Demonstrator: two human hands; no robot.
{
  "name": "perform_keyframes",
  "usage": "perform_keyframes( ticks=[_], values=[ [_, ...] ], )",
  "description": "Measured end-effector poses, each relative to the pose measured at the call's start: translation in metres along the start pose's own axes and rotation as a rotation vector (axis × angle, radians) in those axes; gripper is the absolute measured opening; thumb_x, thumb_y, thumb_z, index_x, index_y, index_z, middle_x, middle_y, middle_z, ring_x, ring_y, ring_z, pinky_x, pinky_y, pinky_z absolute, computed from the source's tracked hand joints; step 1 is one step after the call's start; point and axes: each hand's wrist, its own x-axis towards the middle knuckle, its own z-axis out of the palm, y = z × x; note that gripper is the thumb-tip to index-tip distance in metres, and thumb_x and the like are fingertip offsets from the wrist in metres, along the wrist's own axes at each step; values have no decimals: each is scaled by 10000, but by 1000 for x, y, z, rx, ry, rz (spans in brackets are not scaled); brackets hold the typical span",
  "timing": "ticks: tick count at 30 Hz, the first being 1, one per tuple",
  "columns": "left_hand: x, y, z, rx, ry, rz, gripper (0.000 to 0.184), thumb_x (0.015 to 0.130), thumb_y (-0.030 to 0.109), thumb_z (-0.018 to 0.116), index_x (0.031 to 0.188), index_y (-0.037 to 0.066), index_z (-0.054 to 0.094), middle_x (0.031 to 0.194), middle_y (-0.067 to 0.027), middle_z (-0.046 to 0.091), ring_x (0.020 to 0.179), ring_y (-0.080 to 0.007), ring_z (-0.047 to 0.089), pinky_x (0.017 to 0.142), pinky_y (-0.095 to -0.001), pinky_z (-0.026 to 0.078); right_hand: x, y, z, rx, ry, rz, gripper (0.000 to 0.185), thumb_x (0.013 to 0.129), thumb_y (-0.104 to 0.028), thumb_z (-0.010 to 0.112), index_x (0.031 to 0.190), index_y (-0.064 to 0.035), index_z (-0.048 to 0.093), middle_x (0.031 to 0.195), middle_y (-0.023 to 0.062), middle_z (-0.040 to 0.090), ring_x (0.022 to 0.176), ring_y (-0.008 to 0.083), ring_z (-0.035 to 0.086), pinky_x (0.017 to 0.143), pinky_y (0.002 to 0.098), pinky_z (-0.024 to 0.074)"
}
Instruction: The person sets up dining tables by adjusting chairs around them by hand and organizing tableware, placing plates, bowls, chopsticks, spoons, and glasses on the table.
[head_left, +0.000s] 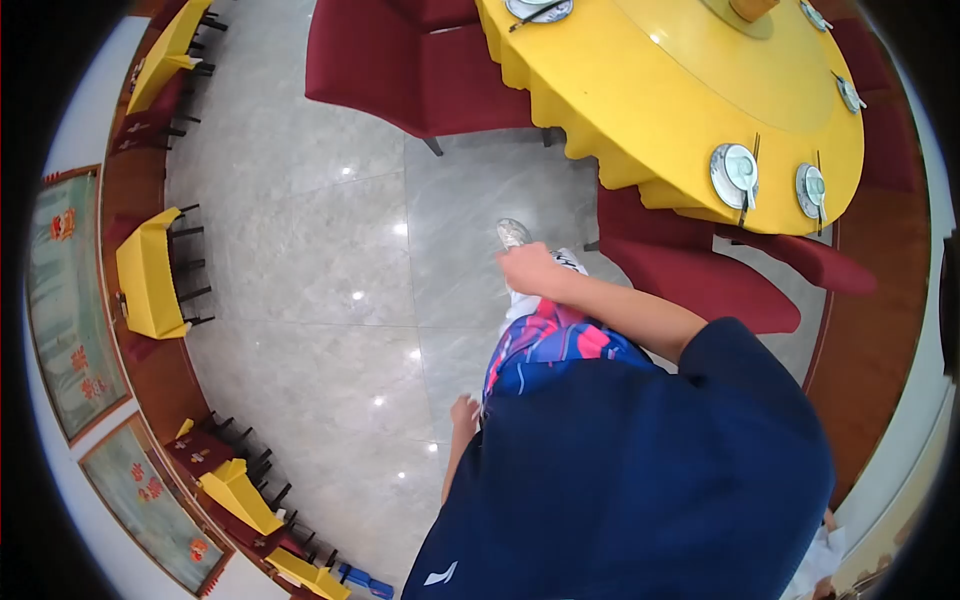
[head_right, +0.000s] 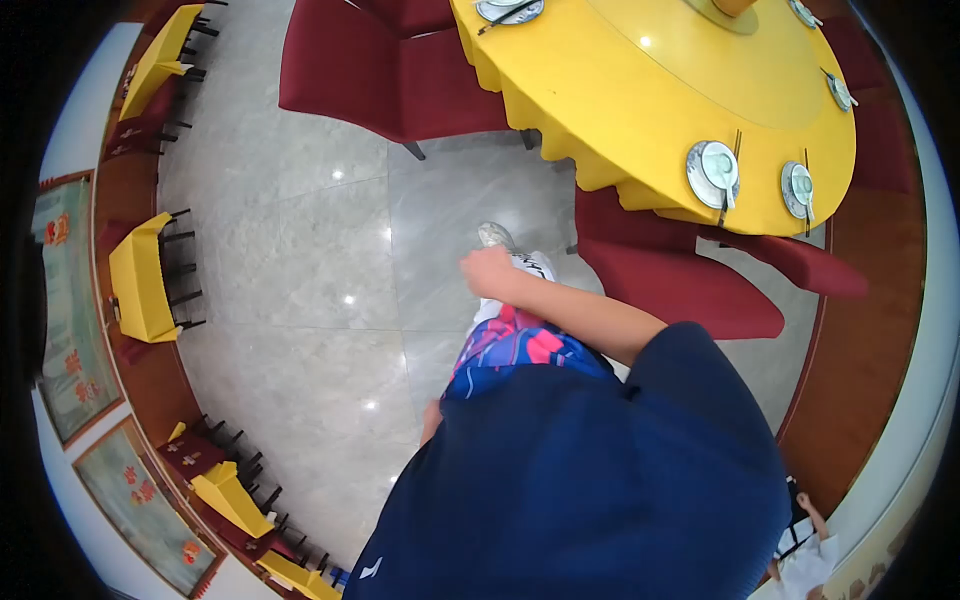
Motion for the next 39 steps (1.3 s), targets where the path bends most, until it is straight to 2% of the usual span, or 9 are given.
perform_keyframes(
  ticks=[3, 5, 11, 16, 22, 24, 30, 34, 39],
  values=[
    [-10, 51, -84, -139, 68, -316, 506, 929, 298, 363, 1359, 60, 482, 1089, -154, 627, 986, -287, 626, 795, -410, 507, 82, -40, -47, 52, -52, -23, 435, 792, -200, 587, 1212, -85, 580, 1053, 207, 655, 921, 348, 674, 714, 506, 532],
    [16, 80, -122, -598, 261, -343, 497, 924, 265, 380, 1361, 52, 487, 1201, -175, 595, 1064, -300, 607, 830, -423, 502, 128, -59, -76, 20, 85, -63, 538, 776, -242, 632, 1282, -89, 530, 1153, 212, 600, 986, 353, 642, 743, 505, 525],
    [163, 220, -188, -370, 539, -139, 465, 895, 252, 419, 1284, 44, 566, 1224, -148, 579, 1067, -274, 603, 828, -391, 484, 277, -89, -160, 11, 337, 68, 826, 744, -365, 701, 1439, -77, 362, 1293, 245, 482, 1071, 384, 578, 846, 526, 491],
    [286, 375, -227, -535, 272, -185, 461, 904, 281, 427, 1266, 38, 578, 1255, -124, 576, 1086, -255, 591, 924, -445, 436, 391, -106, -211, 214, 296, 467, 888, 802, -389, 646, 1481, -2, 224, 1345, 283, 449, 1121, 428, 559, 907, 555, 468],
    [446, 589, -310, -330, 58, 21, 378, 887, 296, 523, 1117, 7, 599, 1071, -95, 657, 1013, -223, 624, 870, -405, 455, 472, -151, -218, 538, 764, 719, 863, 810, -277, 581, 1485, 51, 155, 1353, 320, 418, 1244, 458, 445, 1064, 567, 329],
    [502, 702, -286, -504, -12, 164, 247, 866, 197, 594, 1017, 2, 601, 967, -122, 634, 878, -230, 645, 680, -297, 525, 483, -156, -227, 554, 799, 775, 874, 801, -283, 591, 1485, 50, 162, 1368, 327, 397, 1255, 467, 430, 1066, 557, 332],
    [418, 1020, -149, -169, -609, 560, 662, 876, 367, 657, 1382, 53, 369, 1309, -179, 494, 1195, -262, 520, 905, -458, 493, 509, -168, -253, 423, 897, 891, 1046, 701, -450, 760, 1489, -10, 232, 1404, 264, 398, 1242, 430, 454, 1030, 496, 405],
    [315, 1083, -33, 138, -716, 835, 1071, 804, 426, 747, 1486, -49, 72, 1458, -271, 332, 1316, -353, 407, 1050, -466, 385, 528, -155, -305, 516, 694, 1076, 970, 682, -393, 787, 1469, -79, 314, 1329, 169, 507, 1162, 393, 536, 901, 480, 507],
    [314, 1093, 51, 415, -439, 1130, 1166, 748, 271, 800, 1452, -139, -35, 1461, -329, 287, 1352, -398, 355, 1123, -406, 297, 536, -128, -304, 616, 741, 1018, 973, 672, -318, 783, 1488, -127, 290, 1417, 203, 443, 1241, 422, 489, 942, 547, 471]
  ],
)
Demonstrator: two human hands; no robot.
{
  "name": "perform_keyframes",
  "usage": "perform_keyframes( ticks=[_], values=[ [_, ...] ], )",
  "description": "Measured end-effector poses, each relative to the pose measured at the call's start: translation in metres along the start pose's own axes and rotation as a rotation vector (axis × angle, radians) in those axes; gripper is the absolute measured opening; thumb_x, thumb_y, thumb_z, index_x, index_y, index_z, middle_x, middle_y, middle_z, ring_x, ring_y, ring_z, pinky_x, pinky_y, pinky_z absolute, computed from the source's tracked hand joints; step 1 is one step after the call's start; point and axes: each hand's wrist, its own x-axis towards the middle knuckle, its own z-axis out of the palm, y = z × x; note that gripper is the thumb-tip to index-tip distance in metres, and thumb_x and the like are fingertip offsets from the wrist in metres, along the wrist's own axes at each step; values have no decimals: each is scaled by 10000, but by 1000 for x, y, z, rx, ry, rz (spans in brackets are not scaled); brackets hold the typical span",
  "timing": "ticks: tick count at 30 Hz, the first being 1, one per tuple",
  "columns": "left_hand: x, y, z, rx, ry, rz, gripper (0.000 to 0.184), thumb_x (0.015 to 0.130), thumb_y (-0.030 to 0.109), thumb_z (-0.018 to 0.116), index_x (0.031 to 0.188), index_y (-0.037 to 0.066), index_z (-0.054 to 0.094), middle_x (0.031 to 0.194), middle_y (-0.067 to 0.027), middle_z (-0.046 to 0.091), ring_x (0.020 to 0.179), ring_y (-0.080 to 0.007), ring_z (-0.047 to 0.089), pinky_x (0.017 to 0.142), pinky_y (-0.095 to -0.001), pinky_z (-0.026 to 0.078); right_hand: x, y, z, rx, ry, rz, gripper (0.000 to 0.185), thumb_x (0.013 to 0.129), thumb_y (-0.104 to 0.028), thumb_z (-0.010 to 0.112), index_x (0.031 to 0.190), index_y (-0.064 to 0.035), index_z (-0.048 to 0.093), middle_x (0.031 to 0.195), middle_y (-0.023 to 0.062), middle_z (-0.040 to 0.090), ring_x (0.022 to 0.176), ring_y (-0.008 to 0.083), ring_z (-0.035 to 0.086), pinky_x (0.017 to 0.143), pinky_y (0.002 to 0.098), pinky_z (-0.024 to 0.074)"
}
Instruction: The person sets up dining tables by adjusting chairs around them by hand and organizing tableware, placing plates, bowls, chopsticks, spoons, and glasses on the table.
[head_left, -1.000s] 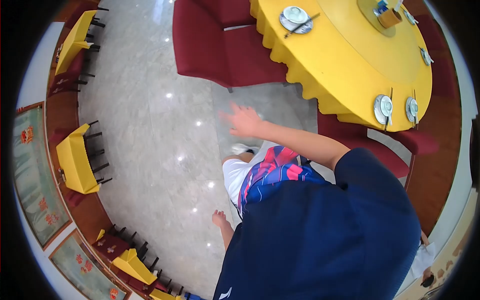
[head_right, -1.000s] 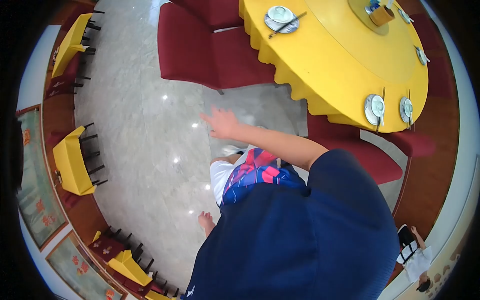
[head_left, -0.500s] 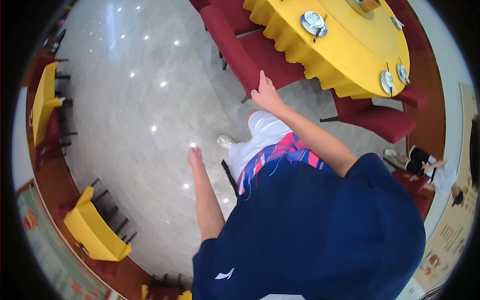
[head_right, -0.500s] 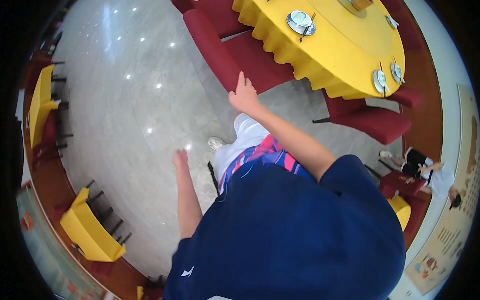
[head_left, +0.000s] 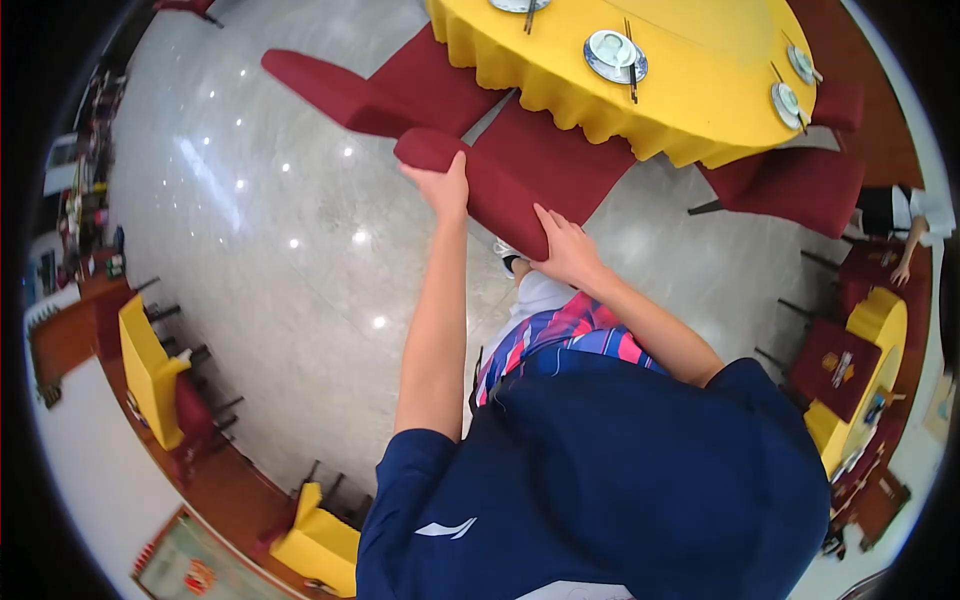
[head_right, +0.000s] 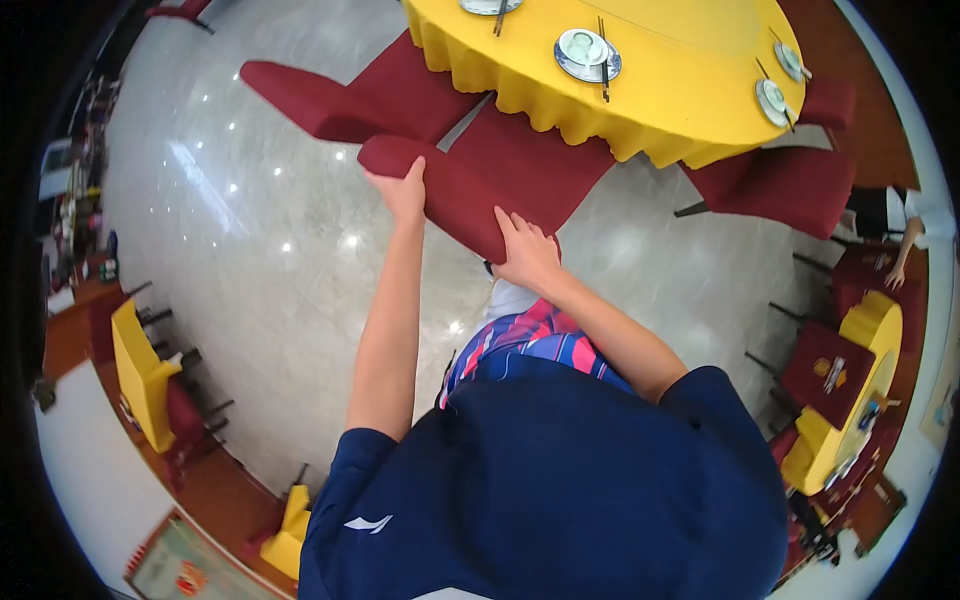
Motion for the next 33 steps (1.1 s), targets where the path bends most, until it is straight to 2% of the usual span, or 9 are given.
perform_keyframes(
  ticks=[3, 7, 17, 20, 22, 24, 28, 31, 33],
  values=[
    [16, 3, 5, -134, -7, 117, 1062, 783, 170, 746, 1461, -109, -22, 1413, -322, 354, 1322, -395, 399, 1097, -412, 341, 13, -15, -14, -37, -100, 84, 1019, 667, -232, 796, 1516, -204, 231, 1489, 212, 358, 1327, 438, 402, 1002, 640, 392],
    [34, 46, 9, -98, -111, -70, 1050, 797, 181, 734, 1462, -108, -26, 1452, -329, 289, 1329, -399, 384, 1095, -425, 339, 38, -25, -21, -33, -23, 134, 1015, 672, -211, 795, 1518, -223, 233, 1499, 177, 364, 1333, 419, 404, 1045, 613, 362],
    [97, 71, 70, -90, -365, 34, 1149, 803, 237, 761, 1445, -136, -116, 1502, -315, 197, 1381, -374, 294, 1137, -393, 263, 98, -32, -57, -133, 161, 533, 894, 700, -205, 764, 1472, -336, 332, 1436, 82, 467, 1295, 344, 456, 1057, 603, 333],
    [118, 90, 41, -46, -629, -67, 1153, 809, 205, 757, 1458, -97, -146, 1498, -303, 217, 1367, -362, 323, 1121, -374, 290, 111, -49, -65, -223, 131, 714, 827, 723, -190, 734, 1460, -250, 365, 1390, 128, 491, 1270, 331, 477, 1037, 622, 337],
    [153, 68, 15, -319, -755, -116, 1013, 827, 159, 734, 1487, -76, 2, 1464, -277, 292, 1341, -343, 368, 1096, -366, 325, 120, -64, -52, -357, 188, 790, 798, 732, -184, 721, 1451, -193, 373, 1367, 166, 496, 1257, 330, 486, 1035, 613, 343],
    [197, 58, -44, -329, -747, 153, 813, 851, 130, 700, 1451, -79, 193, 1418, -253, 357, 1316, -320, 405, 1078, -371, 347, 140, -99, -35, -476, 252, 870, 773, 742, -177, 708, 1442, -137, 382, 1343, 204, 501, 1244, 328, 495, 1033, 604, 349],
    [346, 55, -159, 81, -71, 647, 664, 851, 172, 723, 1382, 0, 363, 1370, -189, 418, 1233, -304, 470, 1016, -416, 407, 216, -219, 15, -19, 413, 218, 757, 781, -257, 697, 1439, -73, 370, 1383, 275, 429, 1268, 403, 454, 1021, 588, 367],
    [429, 58, -170, 220, 39, 476, 624, 847, 206, 738, 1338, 7, 408, 1348, -155, 447, 1209, -281, 486, 967, -435, 449, 282, -325, 34, 92, 392, 87, 771, 795, -322, 696, 1448, -77, 366, 1379, 264, 450, 1251, 400, 479, 1028, 557, 384],
    [483, 68, -150, -413, -184, -212, 578, 854, 192, 722, 1299, -39, 434, 1310, -164, 496, 1183, -274, 521, 981, -389, 475, 324, -351, 29, -327, 434, 156, 800, 782, -380, 704, 1447, -81, 375, 1337, 231, 516, 1223, 365, 518, 1027, 485, 416]
  ],
)
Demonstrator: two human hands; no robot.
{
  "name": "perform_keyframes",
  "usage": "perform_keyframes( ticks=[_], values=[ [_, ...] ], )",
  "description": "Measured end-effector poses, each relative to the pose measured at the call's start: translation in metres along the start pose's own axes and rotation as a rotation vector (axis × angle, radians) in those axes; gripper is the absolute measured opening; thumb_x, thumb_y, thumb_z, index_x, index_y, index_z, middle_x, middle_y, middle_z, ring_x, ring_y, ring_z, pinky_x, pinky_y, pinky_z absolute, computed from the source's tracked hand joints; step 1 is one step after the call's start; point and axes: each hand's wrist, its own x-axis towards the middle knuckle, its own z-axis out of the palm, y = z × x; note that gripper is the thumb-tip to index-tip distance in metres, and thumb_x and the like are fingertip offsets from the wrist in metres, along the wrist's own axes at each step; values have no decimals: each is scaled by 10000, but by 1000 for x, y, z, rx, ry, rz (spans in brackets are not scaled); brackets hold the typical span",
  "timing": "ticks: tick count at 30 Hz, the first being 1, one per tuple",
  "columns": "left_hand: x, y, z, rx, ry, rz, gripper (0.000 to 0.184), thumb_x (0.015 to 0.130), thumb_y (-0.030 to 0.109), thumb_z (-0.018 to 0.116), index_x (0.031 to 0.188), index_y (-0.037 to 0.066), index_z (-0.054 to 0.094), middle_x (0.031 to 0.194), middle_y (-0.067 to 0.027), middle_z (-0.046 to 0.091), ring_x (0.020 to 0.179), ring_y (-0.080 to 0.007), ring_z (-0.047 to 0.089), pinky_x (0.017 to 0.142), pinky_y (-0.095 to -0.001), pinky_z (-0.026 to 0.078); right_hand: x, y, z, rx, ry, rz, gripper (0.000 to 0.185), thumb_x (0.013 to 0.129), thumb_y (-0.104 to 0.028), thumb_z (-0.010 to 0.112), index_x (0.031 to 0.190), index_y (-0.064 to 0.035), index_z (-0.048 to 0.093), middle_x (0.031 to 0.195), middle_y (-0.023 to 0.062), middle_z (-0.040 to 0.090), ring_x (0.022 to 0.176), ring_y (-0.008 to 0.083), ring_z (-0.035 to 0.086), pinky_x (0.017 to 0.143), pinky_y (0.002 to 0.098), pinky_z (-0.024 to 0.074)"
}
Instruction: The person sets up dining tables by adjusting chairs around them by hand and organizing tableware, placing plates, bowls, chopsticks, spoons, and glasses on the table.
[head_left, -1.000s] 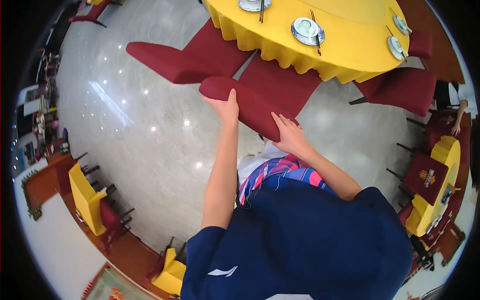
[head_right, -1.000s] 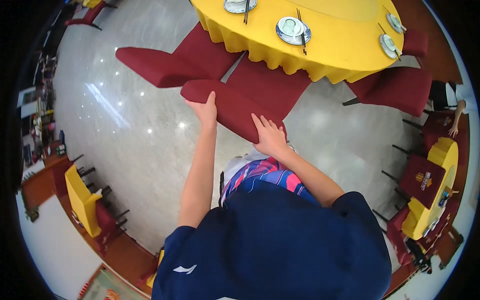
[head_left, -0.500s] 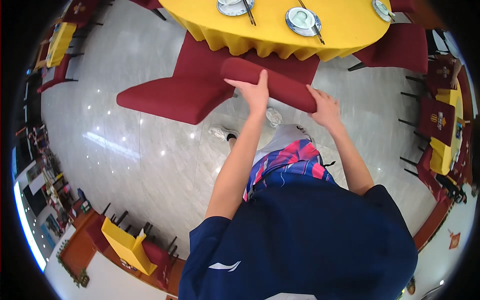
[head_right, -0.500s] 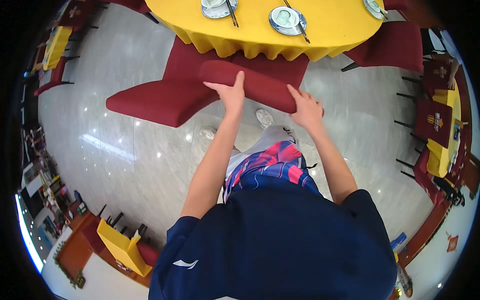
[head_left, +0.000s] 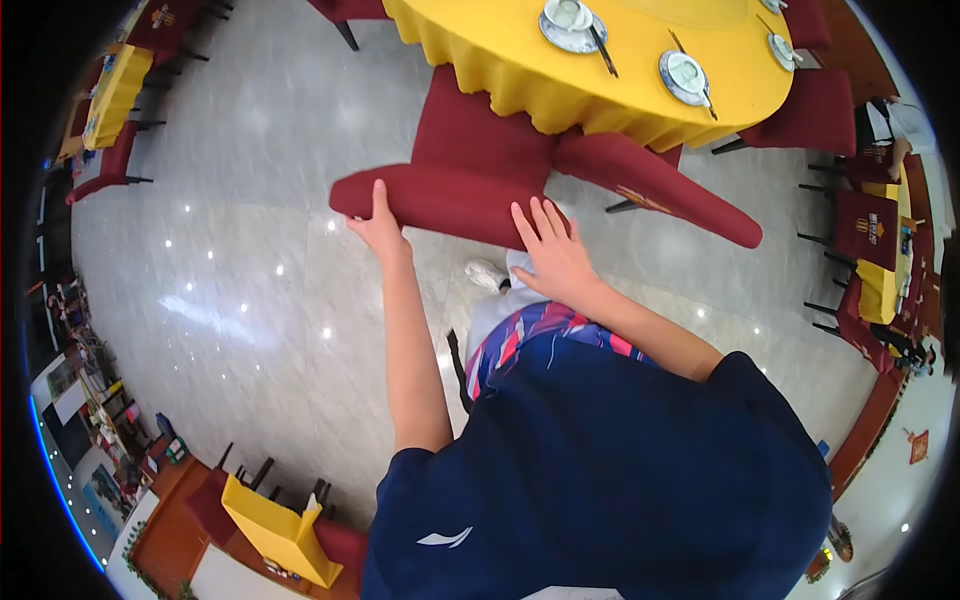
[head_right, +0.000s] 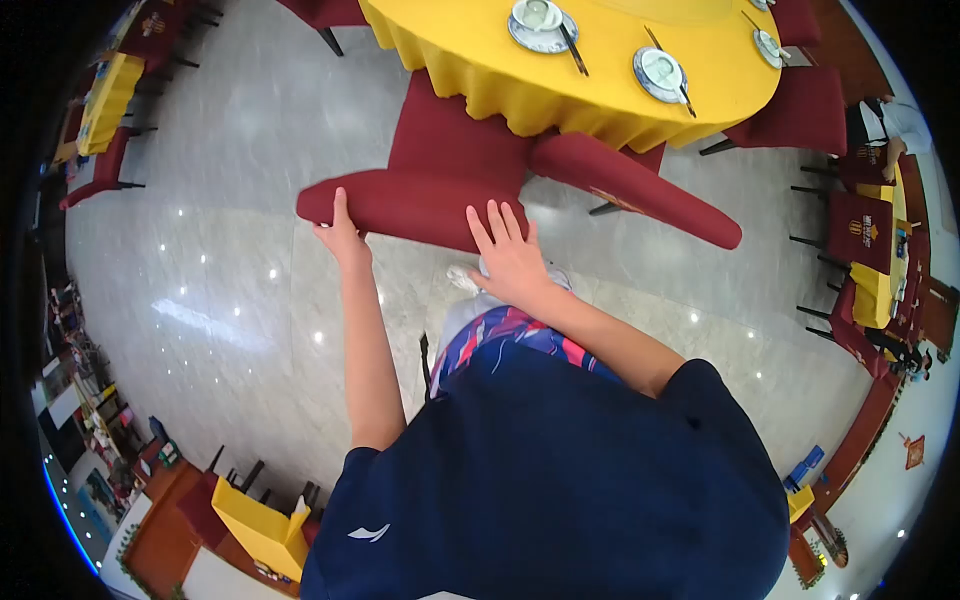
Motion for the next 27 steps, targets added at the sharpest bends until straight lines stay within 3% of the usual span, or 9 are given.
perform_keyframes(
  ticks=[3, 4, 9, 13, 15, 17, 19, 23, 27],
  values=[
    [86, 0, -9, -304, -119, -256, 501, 845, 175, 716, 1234, -18, 464, 1156, -169, 586, 971, -262, 628, 795, -383, 568, 46, 9, 10, 21, -179, 34, 833, 737, -407, 724, 1435, -91, 398, 1320, 192, 549, 1229, 346, 522, 1023, 428, 434],
    [85, 5, -1, -250, -50, -129, 419, 853, 138, 689, 1184, -28, 492, 1116, -176, 594, 924, -273, 640, 732, -386, 582, 50, 10, 13, 106, -243, 86, 877, 694, -427, 745, 1437, -114, 401, 1316, 176, 559, 1212, 329, 547, 1000, 424, 455],
    [83, 34, 29, -174, -17, -85, 368, 856, 118, 667, 1136, -64, 514, 1068, -172, 613, 917, -276, 641, 725, -378, 585, 62, 3, 29, 156, -129, 179, 851, 656, -423, 765, 1400, -152, 454, 1299, 154, 575, 1178, 318, 579, 910, 416, 518],
    [131, 32, 73, -70, -96, -51, 505, 829, 199, 732, 1191, -75, 509, 1142, -182, 612, 956, -250, 634, 780, -362, 558, 111, 18, 12, 195, -97, 269, 834, 623, -395, 799, 1365, -184, 483, 1281, 131, 587, 1155, 311, 588, 886, 419, 527],
    [151, 30, 88, 6, -172, -100, 544, 830, 260, 735, 1215, -47, 505, 1168, -171, 602, 994, -287, 623, 782, -450, 558, 132, 33, 14, 132, -82, 285, 839, 609, -391, 811, 1358, -207, 483, 1273, 117, 588, 1136, 310, 594, 873, 427, 531],
    [160, 56, 98, 57, -410, -502, 619, 840, 388, 698, 1287, 24, 472, 1222, -177, 565, 1048, -330, 613, 848, -533, 532, 156, 40, -7, 120, -179, 397, 862, 585, -367, 831, 1358, -235, 475, 1266, 110, 586, 1144, 309, 585, 875, 435, 531],
    [179, 53, 108, 86, -639, -698, 632, 852, 438, 676, 1313, 63, 462, 1241, -172, 561, 1076, -364, 604, 855, -614, 503, 177, 57, -21, 116, -351, 503, 939, 556, -318, 860, 1390, -257, 434, 1276, 113, 569, 1153, 336, 576, 899, 458, 518],
    [188, 47, 119, 31, -702, -792, 660, 831, 366, 727, 1346, 109, 405, 1287, -160, 524, 1111, -376, 580, 805, -614, 525, 212, 73, -34, 56, -718, 709, 1062, 507, -264, 893, 1434, -237, 376, 1279, 143, 565, 1144, 365, 586, 913, 467, 513],
    [196, 77, 112, 115, -844, -879, 948, 818, 339, 760, 1483, 133, 117, 1427, -159, 376, 1144, -430, 545, 845, -607, 516, 248, 66, -23, -114, -930, 759, 1135, 478, -194, 902, 1464, -173, 340, 1266, 153, 581, 1150, 354, 589, 907, 463, 517]
  ],
)
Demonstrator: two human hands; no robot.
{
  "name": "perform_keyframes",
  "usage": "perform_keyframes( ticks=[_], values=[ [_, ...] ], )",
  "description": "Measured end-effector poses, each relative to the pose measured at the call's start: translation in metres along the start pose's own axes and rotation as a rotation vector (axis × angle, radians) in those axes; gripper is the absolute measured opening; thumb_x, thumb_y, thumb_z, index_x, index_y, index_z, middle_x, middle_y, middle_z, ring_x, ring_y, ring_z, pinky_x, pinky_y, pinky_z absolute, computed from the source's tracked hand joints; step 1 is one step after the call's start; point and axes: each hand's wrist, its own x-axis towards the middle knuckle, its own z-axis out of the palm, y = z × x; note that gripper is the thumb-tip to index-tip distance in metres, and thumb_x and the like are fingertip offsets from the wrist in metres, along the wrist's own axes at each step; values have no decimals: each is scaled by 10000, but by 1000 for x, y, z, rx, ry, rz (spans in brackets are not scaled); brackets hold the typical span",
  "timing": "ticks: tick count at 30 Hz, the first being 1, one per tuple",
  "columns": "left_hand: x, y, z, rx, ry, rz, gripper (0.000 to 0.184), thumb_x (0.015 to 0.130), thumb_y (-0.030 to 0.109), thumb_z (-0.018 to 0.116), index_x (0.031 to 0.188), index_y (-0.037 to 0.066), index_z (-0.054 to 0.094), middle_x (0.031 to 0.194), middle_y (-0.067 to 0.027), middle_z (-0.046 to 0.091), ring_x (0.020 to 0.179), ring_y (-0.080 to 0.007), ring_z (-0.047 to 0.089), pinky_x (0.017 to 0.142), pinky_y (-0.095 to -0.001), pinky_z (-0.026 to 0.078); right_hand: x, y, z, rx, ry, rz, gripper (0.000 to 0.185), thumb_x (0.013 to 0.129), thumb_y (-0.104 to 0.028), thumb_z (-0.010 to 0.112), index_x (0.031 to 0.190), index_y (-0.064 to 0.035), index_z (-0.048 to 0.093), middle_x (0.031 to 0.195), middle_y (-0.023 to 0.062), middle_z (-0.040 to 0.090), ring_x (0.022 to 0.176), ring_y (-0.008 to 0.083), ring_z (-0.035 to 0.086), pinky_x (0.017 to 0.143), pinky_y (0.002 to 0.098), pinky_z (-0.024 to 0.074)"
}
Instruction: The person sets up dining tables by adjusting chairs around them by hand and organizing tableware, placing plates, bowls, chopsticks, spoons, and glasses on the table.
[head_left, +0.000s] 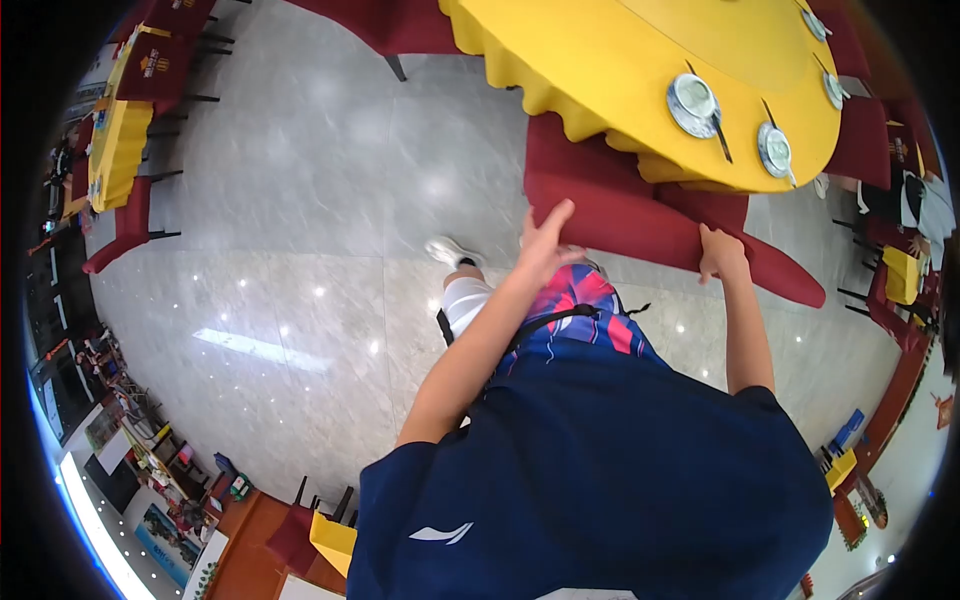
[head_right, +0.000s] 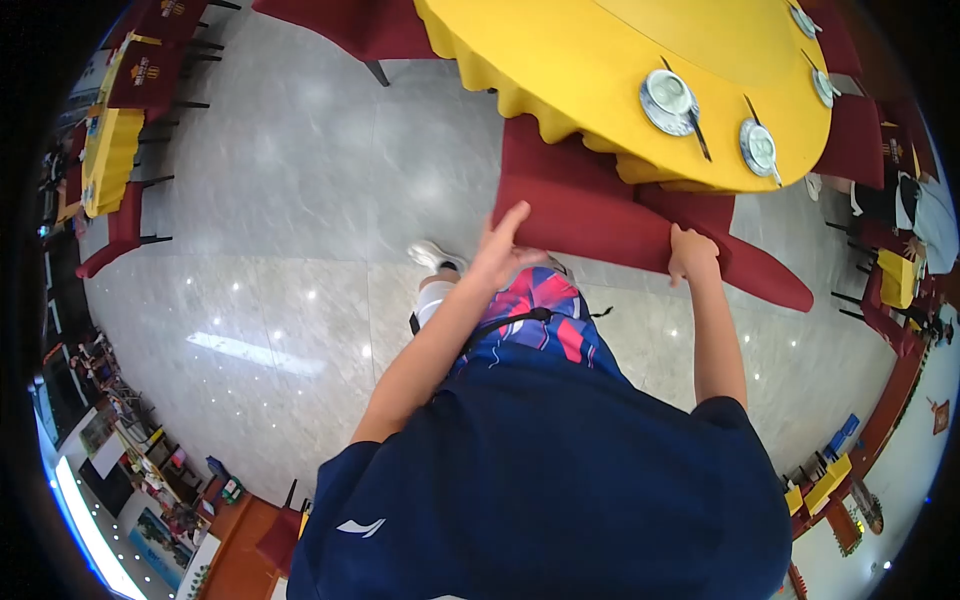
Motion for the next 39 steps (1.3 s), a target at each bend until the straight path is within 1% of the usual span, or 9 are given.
perform_keyframes(
  ticks=[7, 10, 11, 14, 17, 25, 28, 36, 39],
  values=[
    [38, 127, -107, 208, -137, -270, 940, 867, 525, 658, 1530, 136, 117, 1529, -281, 123, 1277, -440, 439, 980, -556, 455, 5, -185, -77, -125, -198, -193, 1113, 561, -117, 881, 1492, -72, 274, 1245, 207, 598, 1105, 343, 617, 921, 418, 516],
    [55, 219, -207, 95, -65, -17, 760, 923, 456, 593, 1487, 87, 241, 1486, -278, 257, 1250, -412, 482, 990, -528, 462, 32, -274, -110, -403, -512, -38, 856, 543, -175, 917, 1308, -49, 556, 1081, 189, 689, 1042, 294, 658, 856, 403, 547],
    [50, 256, -239, 43, -13, 47, 700, 941, 434, 563, 1470, 74, 279, 1456, -273, 334, 1236, -401, 501, 994, -520, 463, 17, -296, -142, -371, -425, -347, 747, 584, -247, 897, 1242, -40, 609, 1096, 180, 688, 1044, 305, 654, 887, 400, 528],
    [42, 365, -333, 12, 88, 138, 592, 966, 401, 480, 1430, 58, 344, 1323, -240, 515, 1168, -342, 568, 964, -480, 486, 50, -382, -168, 339, -59, -630, 646, 860, -375, 633, 1375, -25, 462, 1292, 227, 573, 1179, 377, 562, 993, 414, 447],
    [24, 463, -379, 259, 204, 174, 553, 968, 404, 462, 1388, 50, 389, 1301, -228, 542, 1135, -319, 594, 917, -446, 508, 65, -480, -215, 126, -72, -781, 569, 879, -351, 578, 1349, -42, 492, 1275, 232, 578, 1155, 392, 567, 985, 438, 449],
    [98, 666, -371, 692, 195, 223, 491, 1013, 391, 374, 1122, -22, 615, 1080, -190, 677, 1018, -266, 656, 881, -414, 512, 79, -682, -385, 464, -11, -651, 563, 892, -293, 556, 1384, -42, 446, 1299, 245, 555, 1196, 401, 535, 1009, 460, 429],
    [144, 721, -352, 925, 218, 266, 502, 1031, 348, 339, 997, -31, 667, 966, -165, 712, 925, -248, 685, 853, -399, 523, 114, -689, -461, 862, 387, -461, 717, 881, -321, 583, 1444, 20, 299, 1373, 305, 454, 1258, 434, 467, 1046, 468, 399],
    [230, 897, -256, 1055, -85, 274, 527, 1012, 241, 451, 1428, -34, 282, 1035, -223, 675, 934, -267, 682, 842, -354, 535, 206, -742, -633, 1300, 646, -349, 866, 846, -303, 634, 1499, -5, 150, 1409, 394, 323, 1270, 507, 425, 1027, 526, 412],
    [258, 940, -196, 1045, -55, 387, 702, 962, 272, 576, 1474, -10, 187, 1182, -243, 611, 1073, -274, 633, 879, -359, 524, 211, -767, -671, 905, 798, -80, 1050, 757, -162, 728, 1543, -156, 31, 1509, 316, 206, 1338, 539, 304, 992, 649, 384]
  ],
)
